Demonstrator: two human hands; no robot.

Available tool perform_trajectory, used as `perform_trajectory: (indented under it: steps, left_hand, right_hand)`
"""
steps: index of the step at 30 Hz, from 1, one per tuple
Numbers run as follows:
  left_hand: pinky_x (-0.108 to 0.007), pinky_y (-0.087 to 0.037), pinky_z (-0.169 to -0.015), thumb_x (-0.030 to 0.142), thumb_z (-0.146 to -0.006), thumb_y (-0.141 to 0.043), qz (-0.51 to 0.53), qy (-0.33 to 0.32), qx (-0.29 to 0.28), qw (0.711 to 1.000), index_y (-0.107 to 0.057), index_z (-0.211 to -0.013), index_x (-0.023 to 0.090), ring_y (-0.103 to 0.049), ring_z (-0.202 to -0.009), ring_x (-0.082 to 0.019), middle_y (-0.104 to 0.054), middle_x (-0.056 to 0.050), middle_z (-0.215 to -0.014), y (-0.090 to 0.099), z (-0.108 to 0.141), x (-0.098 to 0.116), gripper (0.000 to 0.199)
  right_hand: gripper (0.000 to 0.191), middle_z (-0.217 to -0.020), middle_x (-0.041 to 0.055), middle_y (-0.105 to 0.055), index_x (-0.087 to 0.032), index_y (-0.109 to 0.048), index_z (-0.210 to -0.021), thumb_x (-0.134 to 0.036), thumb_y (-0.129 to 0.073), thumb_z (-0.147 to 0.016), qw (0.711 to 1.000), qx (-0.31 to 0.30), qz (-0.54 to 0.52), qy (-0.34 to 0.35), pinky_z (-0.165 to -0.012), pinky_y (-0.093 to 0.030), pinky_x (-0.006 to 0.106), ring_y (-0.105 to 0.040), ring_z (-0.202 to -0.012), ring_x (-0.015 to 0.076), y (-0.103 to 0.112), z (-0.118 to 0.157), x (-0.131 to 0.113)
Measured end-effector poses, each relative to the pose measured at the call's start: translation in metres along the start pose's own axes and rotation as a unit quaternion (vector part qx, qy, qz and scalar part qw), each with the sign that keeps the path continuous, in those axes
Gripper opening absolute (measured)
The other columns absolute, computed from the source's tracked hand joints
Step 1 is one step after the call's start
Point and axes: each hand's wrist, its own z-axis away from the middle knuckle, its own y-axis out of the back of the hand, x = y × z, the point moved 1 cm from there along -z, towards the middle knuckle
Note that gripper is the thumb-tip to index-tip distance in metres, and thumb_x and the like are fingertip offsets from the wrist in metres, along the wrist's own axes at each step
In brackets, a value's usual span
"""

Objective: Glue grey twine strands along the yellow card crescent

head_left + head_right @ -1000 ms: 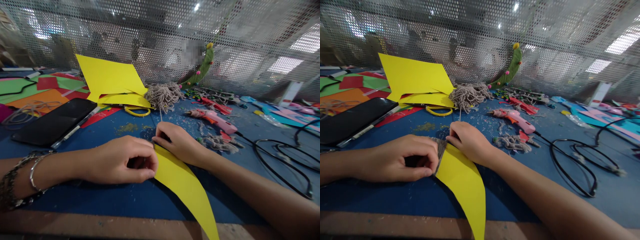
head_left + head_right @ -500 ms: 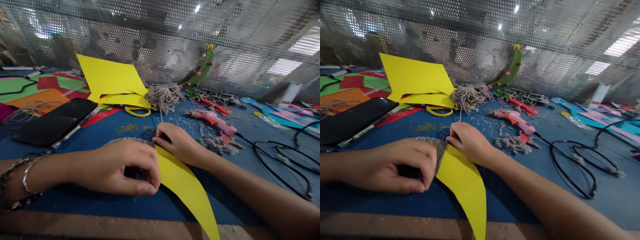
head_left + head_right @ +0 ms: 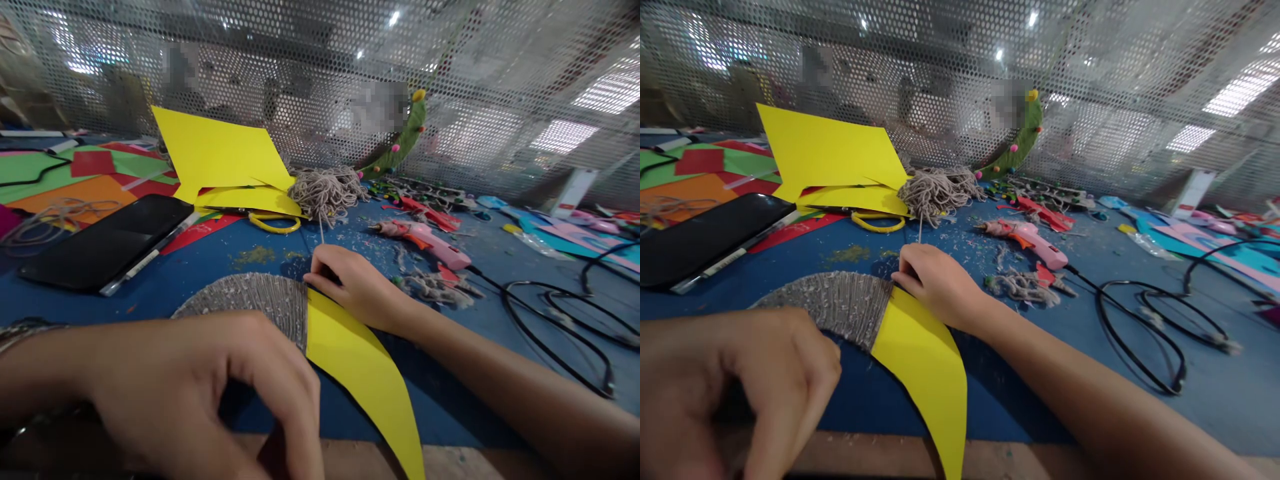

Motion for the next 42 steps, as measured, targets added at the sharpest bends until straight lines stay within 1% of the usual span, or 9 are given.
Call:
perform_trajectory:
  steps: [2, 4, 7, 9, 15, 21, 27, 38, 42]
  left_hand:
    - [-0.019, -0.041, -0.055, 0.042, -0.086, -0.045, 0.055, -0.022, 0.067, 0.996, -0.055, -0.052, 0.017, -0.045, -0.053, -0.01, -0.045, 0.0, -0.054, 0.004, 0.002, 0.001, 0.043]
    - [-0.018, -0.04, -0.055, 0.036, -0.086, -0.047, 0.059, -0.038, 0.148, 0.987, -0.056, -0.061, 0.018, -0.045, -0.055, -0.008, -0.047, 0.002, -0.058, 0.008, 0.005, -0.002, 0.032]
    - [-0.014, -0.04, -0.057, 0.022, -0.079, -0.058, -0.048, -0.009, 0.24, 0.969, -0.052, -0.074, 0.018, -0.047, -0.061, -0.007, -0.051, 0.004, -0.068, 0.013, 0.005, -0.013, 0.009]
    - [-0.012, -0.039, -0.056, 0.019, -0.076, -0.062, -0.131, 0.011, 0.265, 0.955, -0.051, -0.073, 0.018, -0.047, -0.061, -0.006, -0.052, 0.005, -0.069, 0.015, 0.002, -0.02, 0.012]
    - [-0.013, -0.036, -0.051, 0.024, -0.08, -0.059, -0.285, 0.023, 0.257, 0.923, -0.057, -0.071, 0.016, -0.048, -0.054, -0.005, -0.056, 0.005, -0.064, 0.02, -0.002, -0.03, 0.012]
    - [-0.016, -0.037, -0.064, 0.022, -0.088, -0.048, -0.4, -0.03, 0.223, 0.889, -0.061, -0.087, 0.017, -0.056, -0.073, -0.009, -0.062, 0.0, -0.079, 0.018, 0.0, -0.035, 0.014]
    - [-0.018, -0.037, -0.063, 0.023, -0.083, -0.055, -0.393, 0.029, 0.211, 0.895, -0.062, -0.087, 0.018, -0.055, -0.073, -0.011, -0.058, 0.0, -0.081, 0.015, -0.002, -0.037, 0.01]
    - [-0.021, -0.033, -0.06, 0.022, -0.087, -0.048, -0.407, 0.062, 0.219, 0.884, -0.056, -0.08, 0.017, -0.05, -0.069, -0.011, -0.054, 0.001, -0.078, 0.012, -0.008, -0.039, 0.012]
    - [-0.019, -0.032, -0.056, 0.021, -0.087, -0.046, -0.369, 0.062, 0.222, 0.9, -0.051, -0.08, 0.017, -0.046, -0.065, -0.009, -0.05, 0.001, -0.076, 0.013, -0.008, -0.037, 0.01]
  right_hand:
    - [0.017, -0.068, -0.0002, -0.048, -0.018, -0.039, -0.068, -0.022, -0.049, -0.081, 1.0, 0.001, -0.001, 0.001, -0.058, -0.03, 0.023, -0.041, -0.062, 0.0108, 0.0, 0.0, -0.001]
    - [0.017, -0.068, -0.0002, -0.048, -0.018, -0.04, -0.068, -0.022, -0.049, -0.081, 1.0, 0.003, -0.004, -0.001, -0.058, -0.03, 0.023, -0.041, -0.062, 0.0108, 0.0, 0.0, -0.001]
    - [0.016, -0.067, -0.0006, -0.048, -0.018, -0.04, -0.067, -0.02, -0.048, -0.081, 1.0, 0.004, -0.008, -0.008, -0.058, -0.029, 0.023, -0.04, -0.061, 0.0105, 0.0, 0.0, -0.002]
    - [0.016, -0.066, -0.0009, -0.048, -0.018, -0.04, -0.066, -0.019, -0.048, -0.08, 1.0, 0.005, -0.006, -0.008, -0.057, -0.029, 0.022, -0.04, -0.06, 0.0101, 0.001, 0.0, -0.002]
    - [0.016, -0.068, -0.0009, -0.048, -0.017, -0.041, -0.068, -0.023, -0.049, -0.081, 1.0, 0.004, 0.002, 0.001, -0.058, -0.028, 0.022, -0.039, -0.061, 0.0098, 0.001, 0.0, 0.0]
    - [0.017, -0.068, -0.0007, -0.047, -0.018, -0.039, -0.068, -0.023, -0.049, -0.082, 1.0, 0.002, 0.001, 0.001, -0.057, -0.028, 0.022, -0.039, -0.06, 0.01, 0.0, 0.0, 0.0]
    - [0.018, -0.066, -0.001, -0.047, -0.018, -0.039, -0.067, -0.022, -0.049, -0.081, 1.0, 0.002, 0.003, -0.005, -0.056, -0.028, 0.022, -0.038, -0.059, 0.0101, 0.0, -0.001, -0.001]
    - [0.018, -0.067, -0.001, -0.047, -0.018, -0.04, -0.067, -0.022, -0.05, -0.081, 1.0, -0.001, 0.004, -0.007, -0.056, -0.027, 0.022, -0.038, -0.06, 0.0099, 0.001, -0.001, -0.001]
    - [0.018, -0.068, -0.0009, -0.048, -0.018, -0.04, -0.068, -0.023, -0.049, -0.082, 1.0, 0.0, 0.003, -0.004, -0.057, -0.028, 0.022, -0.039, -0.061, 0.0099, 0.0, 0.0, 0.0]
